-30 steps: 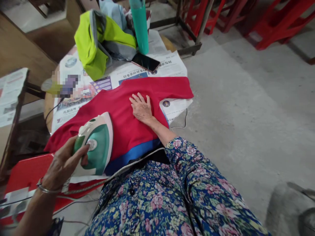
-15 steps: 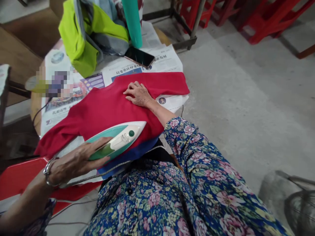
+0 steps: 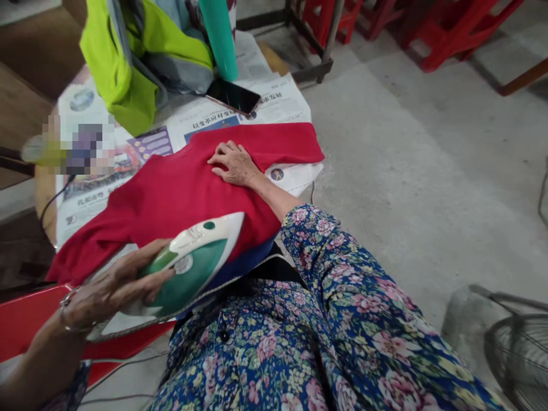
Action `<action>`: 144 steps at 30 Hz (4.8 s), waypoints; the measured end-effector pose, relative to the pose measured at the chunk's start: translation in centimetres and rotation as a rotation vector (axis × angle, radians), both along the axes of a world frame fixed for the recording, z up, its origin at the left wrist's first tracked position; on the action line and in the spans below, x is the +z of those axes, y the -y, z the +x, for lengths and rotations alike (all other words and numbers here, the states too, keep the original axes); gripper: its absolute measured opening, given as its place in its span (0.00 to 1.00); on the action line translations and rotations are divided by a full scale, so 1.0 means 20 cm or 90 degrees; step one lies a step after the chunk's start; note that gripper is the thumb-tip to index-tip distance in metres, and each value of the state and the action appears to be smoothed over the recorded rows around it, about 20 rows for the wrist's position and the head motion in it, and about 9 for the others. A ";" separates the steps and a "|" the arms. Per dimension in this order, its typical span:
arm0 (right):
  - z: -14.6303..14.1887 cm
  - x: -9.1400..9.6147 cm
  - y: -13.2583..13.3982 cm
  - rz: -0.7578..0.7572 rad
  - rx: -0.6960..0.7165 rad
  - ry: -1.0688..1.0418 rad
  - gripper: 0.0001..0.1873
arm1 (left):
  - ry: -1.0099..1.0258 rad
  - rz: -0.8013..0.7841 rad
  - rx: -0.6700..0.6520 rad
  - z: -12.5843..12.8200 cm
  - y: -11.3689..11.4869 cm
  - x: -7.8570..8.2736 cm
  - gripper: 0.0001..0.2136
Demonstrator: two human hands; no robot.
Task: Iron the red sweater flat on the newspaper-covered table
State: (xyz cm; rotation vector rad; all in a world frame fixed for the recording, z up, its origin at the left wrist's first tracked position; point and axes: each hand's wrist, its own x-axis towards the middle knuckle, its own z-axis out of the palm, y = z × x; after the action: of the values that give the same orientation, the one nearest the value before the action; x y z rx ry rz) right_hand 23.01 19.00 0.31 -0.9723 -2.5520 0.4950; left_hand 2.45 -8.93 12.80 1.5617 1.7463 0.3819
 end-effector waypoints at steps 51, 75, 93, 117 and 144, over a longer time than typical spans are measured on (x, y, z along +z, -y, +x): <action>-0.48 0.29 0.34 -0.342 -0.198 -0.246 0.24 | 0.181 0.336 0.595 0.20 -0.84 -0.38 0.14; -0.52 0.49 0.51 -0.700 -0.272 -0.327 0.20 | -0.303 0.270 0.363 -0.21 -0.69 -0.68 0.25; 0.26 0.49 0.86 -0.596 -0.287 -0.214 0.10 | -0.380 0.148 0.276 -0.22 -0.72 -0.58 0.34; 0.23 0.53 0.42 -0.554 -0.214 -0.201 0.11 | -0.319 0.183 0.098 0.19 -0.79 -0.62 0.28; 0.40 0.51 0.58 -0.538 -0.201 -0.155 0.11 | -0.267 0.262 0.022 0.17 -0.78 -0.63 0.24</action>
State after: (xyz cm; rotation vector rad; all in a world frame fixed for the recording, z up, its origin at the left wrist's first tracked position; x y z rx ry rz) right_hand 31.07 7.34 10.50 -1.4294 -1.8967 1.5403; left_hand 5.89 6.61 0.14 2.0170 2.1101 0.4791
